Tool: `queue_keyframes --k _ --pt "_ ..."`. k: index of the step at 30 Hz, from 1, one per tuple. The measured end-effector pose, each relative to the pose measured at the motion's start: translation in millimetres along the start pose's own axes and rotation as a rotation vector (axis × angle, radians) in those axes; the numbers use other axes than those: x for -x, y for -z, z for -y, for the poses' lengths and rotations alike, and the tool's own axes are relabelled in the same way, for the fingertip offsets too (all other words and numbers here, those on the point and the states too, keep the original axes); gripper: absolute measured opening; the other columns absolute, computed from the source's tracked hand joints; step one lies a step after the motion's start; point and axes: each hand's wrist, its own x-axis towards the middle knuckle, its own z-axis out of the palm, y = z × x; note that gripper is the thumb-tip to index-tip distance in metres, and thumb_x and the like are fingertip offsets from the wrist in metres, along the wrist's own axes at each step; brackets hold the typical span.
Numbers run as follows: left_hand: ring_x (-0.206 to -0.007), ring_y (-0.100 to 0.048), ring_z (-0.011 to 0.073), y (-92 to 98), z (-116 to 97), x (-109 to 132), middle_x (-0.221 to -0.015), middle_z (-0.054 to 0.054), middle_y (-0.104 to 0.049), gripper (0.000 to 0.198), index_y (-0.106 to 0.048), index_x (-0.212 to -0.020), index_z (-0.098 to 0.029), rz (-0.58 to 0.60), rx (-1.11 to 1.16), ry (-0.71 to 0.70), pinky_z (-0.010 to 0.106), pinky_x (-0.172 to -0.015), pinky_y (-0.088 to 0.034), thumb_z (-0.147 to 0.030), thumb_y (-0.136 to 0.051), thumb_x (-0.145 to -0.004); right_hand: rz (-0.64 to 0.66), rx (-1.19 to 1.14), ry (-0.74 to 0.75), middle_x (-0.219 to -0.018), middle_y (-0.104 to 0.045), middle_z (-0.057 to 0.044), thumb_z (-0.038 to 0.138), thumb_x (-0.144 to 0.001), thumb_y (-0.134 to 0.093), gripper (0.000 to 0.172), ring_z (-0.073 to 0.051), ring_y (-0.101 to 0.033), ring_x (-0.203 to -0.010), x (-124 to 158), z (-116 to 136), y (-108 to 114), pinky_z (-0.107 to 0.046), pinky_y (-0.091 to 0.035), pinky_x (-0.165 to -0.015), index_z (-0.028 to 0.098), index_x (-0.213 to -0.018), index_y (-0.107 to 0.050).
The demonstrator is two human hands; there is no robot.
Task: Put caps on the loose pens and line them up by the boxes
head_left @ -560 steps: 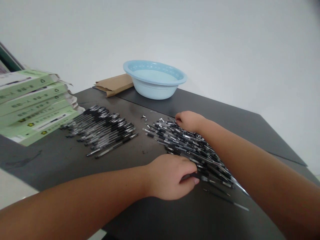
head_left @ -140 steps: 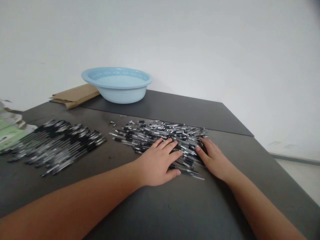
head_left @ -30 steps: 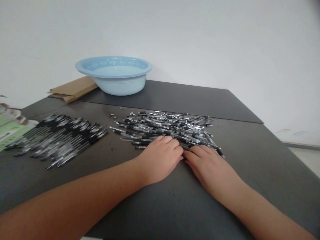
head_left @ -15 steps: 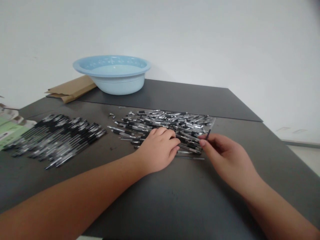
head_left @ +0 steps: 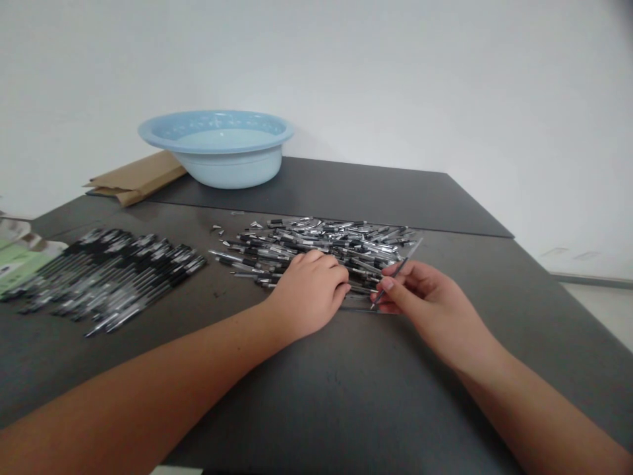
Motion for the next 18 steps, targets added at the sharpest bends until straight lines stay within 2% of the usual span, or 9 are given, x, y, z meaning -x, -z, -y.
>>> queue_keyframes --k 3,7,10,13,15,18 --pt "-0.102 -0.057 0.0259 -0.3 -0.7 -1.3 -0.102 0.006 -0.069 0.021 -0.071 -0.099 -0.020 0.010 -0.030 -0.016 0.040 -0.088 -0.042 -0.033 -0.056 -0.105 -0.016 0.016 0.015 -0.084 -0.073 -0.004 0.053 -0.091 -0.079 0.039 -0.016 -0.069 -0.072 -1.0 -0.5 -0.1 -0.030 -0.062 -0.068 0.018 -0.103 -0.069" --pt "-0.104 -0.057 0.0264 -2.3 -0.9 -1.6 -0.105 0.006 -0.070 0.020 -0.069 -0.101 -0.018 0.016 -0.063 -0.029 0.040 -0.090 -0.041 -0.032 -0.055 -0.106 -0.053 0.055 0.039 -0.078 -0.072 -0.002 0.056 -0.091 -0.076 0.051 -0.019 -0.070 -0.071 -1.1 1.8 -1.6 -0.032 -0.061 -0.064 0.017 -0.121 -0.067" --pt "-0.104 -0.058 0.0266 -2.3 0.4 -1.3 -0.103 0.006 -0.071 0.019 -0.067 -0.102 -0.018 -0.003 -0.050 -0.017 0.041 -0.091 -0.041 -0.031 -0.054 -0.107 -0.100 0.020 0.083 -0.075 -0.072 0.001 0.051 -0.090 -0.079 0.069 -0.020 -0.071 -0.069 0.5 4.2 -2.1 -0.035 -0.062 -0.065 0.019 -0.145 -0.053" --pt "-0.105 -0.059 0.0264 -0.6 2.9 -1.3 -0.104 0.005 -0.072 0.017 -0.066 -0.105 -0.020 -0.066 0.010 -0.012 0.041 -0.092 -0.042 -0.031 -0.053 -0.108 -0.151 -0.009 0.168 -0.076 -0.072 0.003 0.044 -0.092 -0.079 0.084 -0.022 -0.073 -0.069 2.7 4.9 -0.7 -0.039 -0.064 -0.064 0.029 -0.161 -0.035" --pt "-0.105 -0.061 0.0252 0.3 4.5 -1.2 -0.106 0.004 -0.073 0.014 -0.065 -0.106 -0.020 -0.125 0.095 -0.020 0.041 -0.094 -0.044 -0.029 -0.055 -0.107 -0.168 -0.009 0.212 -0.078 -0.072 0.003 0.041 -0.094 -0.077 0.080 -0.022 -0.073 -0.070 3.9 4.6 0.9 -0.040 -0.064 -0.063 0.034 -0.162 -0.035" --pt "-0.100 -0.065 0.0213 0.0 6.1 -0.5 -0.103 0.003 -0.073 0.009 -0.065 -0.105 -0.020 -0.232 0.275 0.031 0.038 -0.092 -0.049 -0.028 -0.062 -0.104 -0.184 -0.010 0.238 -0.086 -0.074 0.000 0.041 -0.096 -0.075 0.056 -0.020 -0.073 -0.072 5.4 4.2 2.9 -0.037 -0.064 -0.064 0.033 -0.147 -0.056"
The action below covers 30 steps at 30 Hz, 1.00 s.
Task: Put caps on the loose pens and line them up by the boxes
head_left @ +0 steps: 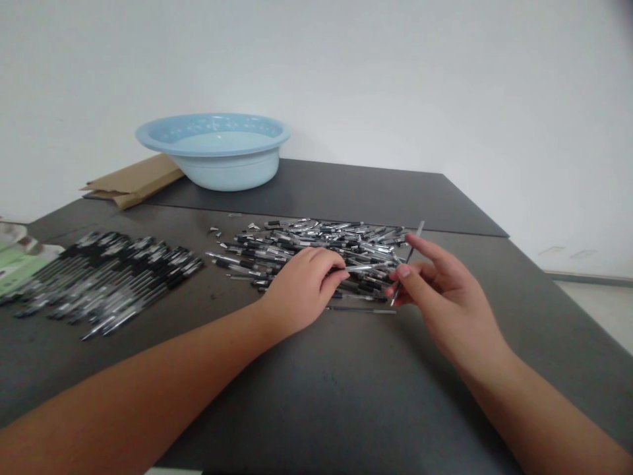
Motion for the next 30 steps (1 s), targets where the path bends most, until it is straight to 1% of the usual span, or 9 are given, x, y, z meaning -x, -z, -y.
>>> queue_keyframes --k 2,4,9,13,16,19,23,27,30 --pt "-0.093 -0.067 0.0190 -0.9 1 1 -0.099 0.001 -0.072 0.010 -0.065 -0.103 -0.021 -0.093 0.107 0.088 0.034 -0.084 -0.052 -0.029 -0.069 -0.099 0.005 0.015 -0.009 -0.088 -0.076 -0.002 0.042 -0.096 -0.075 0.038 -0.020 -0.074 -0.074 1 1 1 -0.036 -0.064 -0.065 0.028 -0.130 -0.069" --pt "-0.086 -0.069 0.0172 -2.7 2 3 -0.094 0.000 -0.072 0.012 -0.066 -0.100 -0.022 -0.162 0.210 0.158 0.033 -0.079 -0.054 -0.029 -0.074 -0.094 0.022 0.039 -0.027 -0.091 -0.077 -0.004 0.042 -0.096 -0.074 0.030 -0.020 -0.075 -0.080 2 2 1 -0.035 -0.065 -0.069 0.025 -0.122 -0.074" --pt "-0.083 -0.071 0.0170 -7.1 -3 5 -0.090 0.000 -0.072 0.018 -0.061 -0.098 -0.022 -0.230 0.516 0.222 0.033 -0.077 -0.058 -0.028 -0.075 -0.089 0.131 0.033 0.002 -0.107 -0.077 -0.006 0.040 -0.101 -0.067 0.032 -0.021 -0.075 -0.097 4 -2 -1 -0.036 -0.065 -0.081 0.027 -0.130 -0.070" --pt "-0.080 -0.070 0.0152 -2.7 -16 5 -0.092 0.001 -0.071 0.017 -0.062 -0.095 -0.021 -0.274 0.638 0.249 0.030 -0.072 -0.058 -0.025 -0.076 -0.086 0.161 0.119 0.059 -0.101 -0.078 -0.006 0.036 -0.099 -0.072 0.036 -0.021 -0.075 -0.094 7 -9 -4 -0.039 -0.062 -0.091 0.024 -0.132 -0.066" --pt "-0.083 -0.069 0.0153 5.9 -25 8 -0.093 0.002 -0.072 0.010 -0.066 -0.094 -0.021 -0.282 0.586 0.171 0.030 -0.074 -0.058 -0.025 -0.075 -0.090 0.111 0.219 0.093 -0.098 -0.078 -0.006 0.039 -0.101 -0.069 0.030 -0.020 -0.075 -0.084 10 -8 -2 -0.036 -0.063 -0.079 0.024 -0.127 -0.070" --pt "-0.100 -0.070 0.0179 14.3 -29 12 -0.104 0.004 -0.074 0.004 -0.068 -0.101 -0.022 -0.304 0.532 -0.043 0.036 -0.092 -0.058 -0.020 -0.065 -0.099 0.038 0.324 0.224 -0.092 -0.075 -0.005 0.038 -0.104 -0.065 0.021 -0.018 -0.069 -0.071 11 -1 2 -0.033 -0.058 -0.066 0.026 -0.118 -0.076" --pt "-0.123 -0.067 0.0216 17.1 -27 16 -0.110 0.004 -0.077 0.015 -0.064 -0.114 -0.024 -0.243 0.460 -0.211 0.047 -0.117 -0.044 -0.016 -0.056 -0.104 0.043 0.240 0.396 -0.089 -0.068 -0.003 0.027 -0.106 -0.062 0.018 -0.017 -0.063 -0.072 15 11 6 -0.033 -0.051 -0.066 0.028 -0.117 -0.076" --pt "-0.107 -0.074 0.0207 12.1 -15 14 -0.100 0.001 -0.078 0.036 -0.052 -0.139 -0.025 -0.126 0.349 -0.211 0.046 -0.113 -0.044 -0.025 -0.061 -0.104 0.082 -0.040 0.396 -0.097 -0.069 -0.006 0.020 -0.106 -0.060 0.022 -0.019 -0.065 -0.081 23 16 4 -0.033 -0.052 -0.063 0.028 -0.119 -0.075" --pt "-0.098 -0.074 0.0217 10.5 -8 10 -0.096 0.002 -0.078 0.032 -0.059 -0.128 -0.022 -0.092 0.259 -0.206 0.045 -0.108 -0.045 -0.035 -0.069 -0.100 0.127 -0.139 0.412 -0.097 -0.070 -0.007 0.017 -0.107 -0.056 0.024 -0.022 -0.067 -0.086 29 17 4 -0.035 -0.055 -0.063 0.025 -0.119 -0.075"
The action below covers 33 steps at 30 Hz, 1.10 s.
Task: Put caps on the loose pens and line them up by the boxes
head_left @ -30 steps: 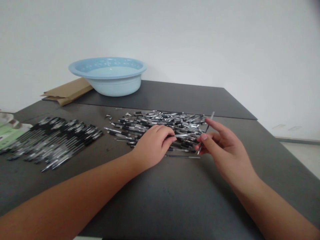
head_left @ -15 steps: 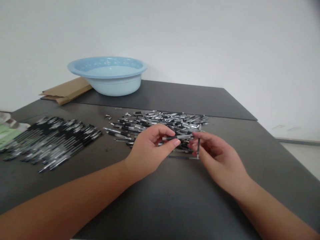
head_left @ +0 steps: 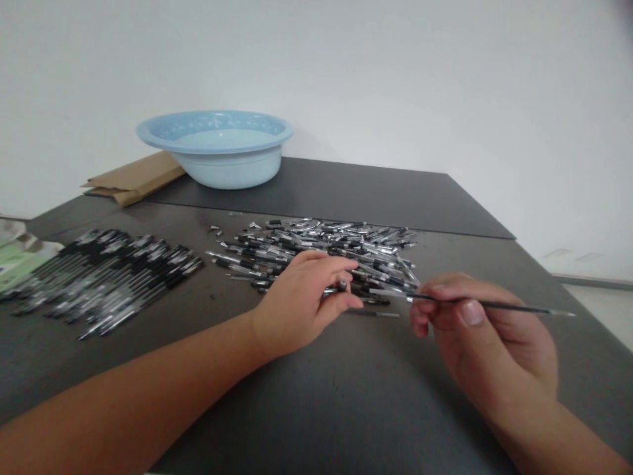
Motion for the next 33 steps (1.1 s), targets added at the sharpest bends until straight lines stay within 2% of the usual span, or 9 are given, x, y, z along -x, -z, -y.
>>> queue_keyframes --k 2,4,8,17,21,23,25,27,33 --pt "-0.095 -0.073 0.0210 1.5 2 -3 -0.095 0.002 -0.078 0.022 -0.065 -0.109 -0.021 0.023 -0.047 -0.024 0.043 -0.105 -0.046 -0.039 -0.072 -0.099 0.064 0.016 0.014 -0.097 -0.071 -0.008 0.015 -0.107 -0.055 0.025 -0.022 -0.068 -0.087 2 2 0 -0.037 -0.057 -0.066 0.023 -0.121 -0.074" --pt "-0.095 -0.073 0.0207 3.2 1 -5 -0.095 0.002 -0.078 0.020 -0.068 -0.100 -0.021 0.046 -0.072 -0.066 0.039 -0.100 -0.047 -0.040 -0.071 -0.099 0.143 0.064 0.026 -0.099 -0.072 -0.009 0.013 -0.106 -0.056 0.026 -0.023 -0.069 -0.087 3 4 2 -0.039 -0.058 -0.070 0.022 -0.124 -0.073" --pt "-0.097 -0.073 0.0202 4.6 -2 -8 -0.096 0.002 -0.079 0.019 -0.071 -0.104 -0.020 0.073 -0.074 -0.130 0.036 -0.096 -0.047 -0.038 -0.068 -0.101 0.172 0.092 0.055 -0.102 -0.072 -0.009 0.011 -0.105 -0.056 0.029 -0.023 -0.070 -0.089 4 7 3 -0.040 -0.059 -0.071 0.021 -0.128 -0.071" --pt "-0.098 -0.071 0.0192 3.1 0 -6 -0.098 0.002 -0.078 0.023 -0.073 -0.108 -0.021 0.093 -0.048 -0.130 0.035 -0.096 -0.047 -0.042 -0.063 -0.104 0.159 0.305 0.063 -0.099 -0.074 -0.006 0.010 -0.102 -0.061 0.027 -0.021 -0.070 -0.088 0 7 6 -0.037 -0.058 -0.076 0.024 -0.122 -0.072" --pt "-0.094 -0.070 0.0188 3.3 -1 -5 -0.099 0.003 -0.078 0.024 -0.073 -0.110 -0.022 0.152 -0.054 -0.117 0.035 -0.091 -0.047 -0.042 -0.060 -0.106 0.271 0.363 0.073 -0.099 -0.074 -0.004 0.011 -0.102 -0.059 0.030 -0.021 -0.071 -0.091 -3 2 5 -0.037 -0.059 -0.081 0.029 -0.123 -0.071" --pt "-0.090 -0.069 0.0180 2.8 -4 -4 -0.099 0.003 -0.077 0.024 -0.072 -0.111 -0.022 0.185 -0.061 -0.113 0.033 -0.085 -0.048 -0.041 -0.058 -0.107 0.358 0.387 0.015 -0.111 -0.073 -0.005 0.015 -0.101 -0.064 0.039 -0.023 -0.070 -0.100 -3 -2 4 -0.039 -0.060 -0.088 0.033 -0.135 -0.065" --pt "-0.085 -0.067 0.0171 1.6 -8 -1 -0.096 0.003 -0.075 0.023 -0.072 -0.108 -0.020 0.193 -0.059 -0.101 0.030 -0.077 -0.047 -0.038 -0.057 -0.107 0.408 0.391 -0.090 -0.126 -0.067 -0.008 0.024 -0.096 -0.074 0.064 -0.025 -0.068 -0.107 -1 -6 6 -0.041 -0.061 -0.091 0.036 -0.153 -0.049" --pt "-0.078 -0.064 0.0165 0.0 -13 2 -0.088 0.003 -0.072 0.023 -0.070 -0.101 -0.018 0.163 -0.042 -0.070 0.029 -0.070 -0.046 -0.036 -0.056 -0.106 0.453 0.396 -0.188 -0.130 -0.062 -0.008 0.032 -0.091 -0.081 0.084 -0.025 -0.067 -0.106 -1 -8 11 -0.039 -0.062 -0.088 0.038 -0.161 -0.036" --pt "-0.071 -0.060 0.0153 -4.1 -18 9 -0.081 0.002 -0.067 0.026 -0.065 -0.095 -0.017 0.080 0.028 -0.035 0.029 -0.068 -0.045 -0.036 -0.050 -0.106 0.634 0.495 -0.280 -0.124 -0.062 -0.007 0.044 -0.089 -0.082 0.088 -0.023 -0.065 -0.097 -12 -14 30 -0.035 -0.061 -0.080 0.039 -0.162 -0.032"
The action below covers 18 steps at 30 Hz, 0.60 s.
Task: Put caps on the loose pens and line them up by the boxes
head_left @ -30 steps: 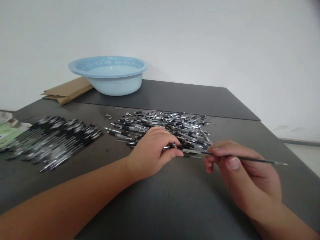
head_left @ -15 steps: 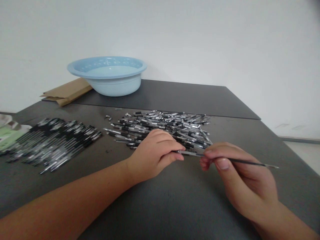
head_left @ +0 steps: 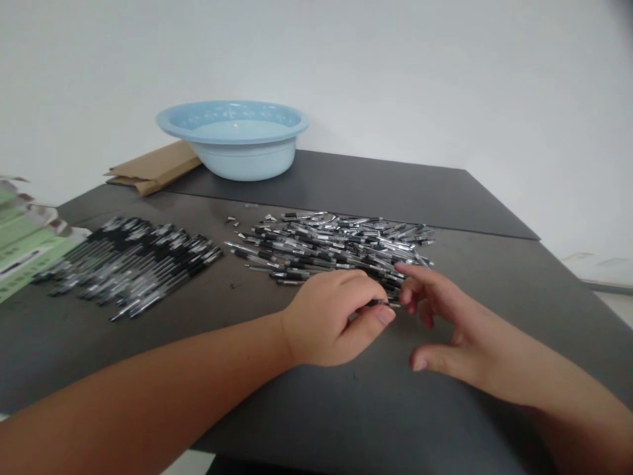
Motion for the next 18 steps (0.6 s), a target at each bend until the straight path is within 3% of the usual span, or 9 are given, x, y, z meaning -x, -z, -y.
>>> queue_keyframes --k 2,6,10,14,18 --pt "-0.071 -0.060 0.0153 -1.0 1 1 -0.080 0.002 -0.066 0.028 -0.064 -0.093 -0.018 -0.013 0.004 -0.007 0.029 -0.068 -0.045 -0.037 -0.048 -0.106 -0.010 -0.002 -0.011 -0.119 -0.063 -0.006 0.043 -0.093 -0.078 0.078 -0.021 -0.066 -0.091 -4 -8 0 -0.034 -0.060 -0.079 0.036 -0.160 -0.038" --pt "-0.071 -0.061 0.0156 -4.3 1 4 -0.081 0.002 -0.066 0.033 -0.063 -0.090 -0.019 -0.010 -0.003 -0.057 0.030 -0.067 -0.046 -0.040 -0.045 -0.107 -0.147 -0.076 -0.047 -0.107 -0.066 -0.003 0.041 -0.102 -0.066 0.048 -0.019 -0.067 -0.094 -17 -19 -8 -0.033 -0.059 -0.083 0.031 -0.148 -0.053" --pt "-0.066 -0.059 0.0160 -11.2 -2 4 -0.073 0.001 -0.064 0.041 -0.064 -0.081 -0.020 -0.003 -0.067 -0.177 0.032 -0.063 -0.046 -0.045 -0.043 -0.106 -0.251 -0.041 -0.112 -0.111 -0.072 -0.005 0.045 -0.103 -0.063 0.037 -0.021 -0.069 -0.100 -39 -14 -18 -0.037 -0.059 -0.089 0.027 -0.136 -0.064" --pt "-0.058 -0.055 0.0148 -18.4 -4 4 -0.064 -0.001 -0.060 0.038 -0.060 -0.071 -0.021 -0.086 -0.090 -0.300 0.031 -0.056 -0.044 -0.042 -0.050 -0.101 -0.276 0.149 -0.084 -0.120 -0.076 -0.006 0.045 -0.105 -0.058 0.032 -0.024 -0.071 -0.110 -81 -10 -23 -0.041 -0.057 -0.097 0.025 -0.126 -0.070" --pt "-0.052 -0.052 0.0134 -22.4 -3 4 -0.058 -0.003 -0.057 0.033 -0.057 -0.065 -0.022 -0.159 -0.098 -0.373 0.030 -0.052 -0.042 -0.036 -0.053 -0.094 -0.244 0.460 -0.044 -0.121 -0.077 -0.010 0.034 -0.107 -0.050 0.031 -0.024 -0.071 -0.111 -143 -20 -17 -0.039 -0.056 -0.099 0.020 -0.124 -0.072"
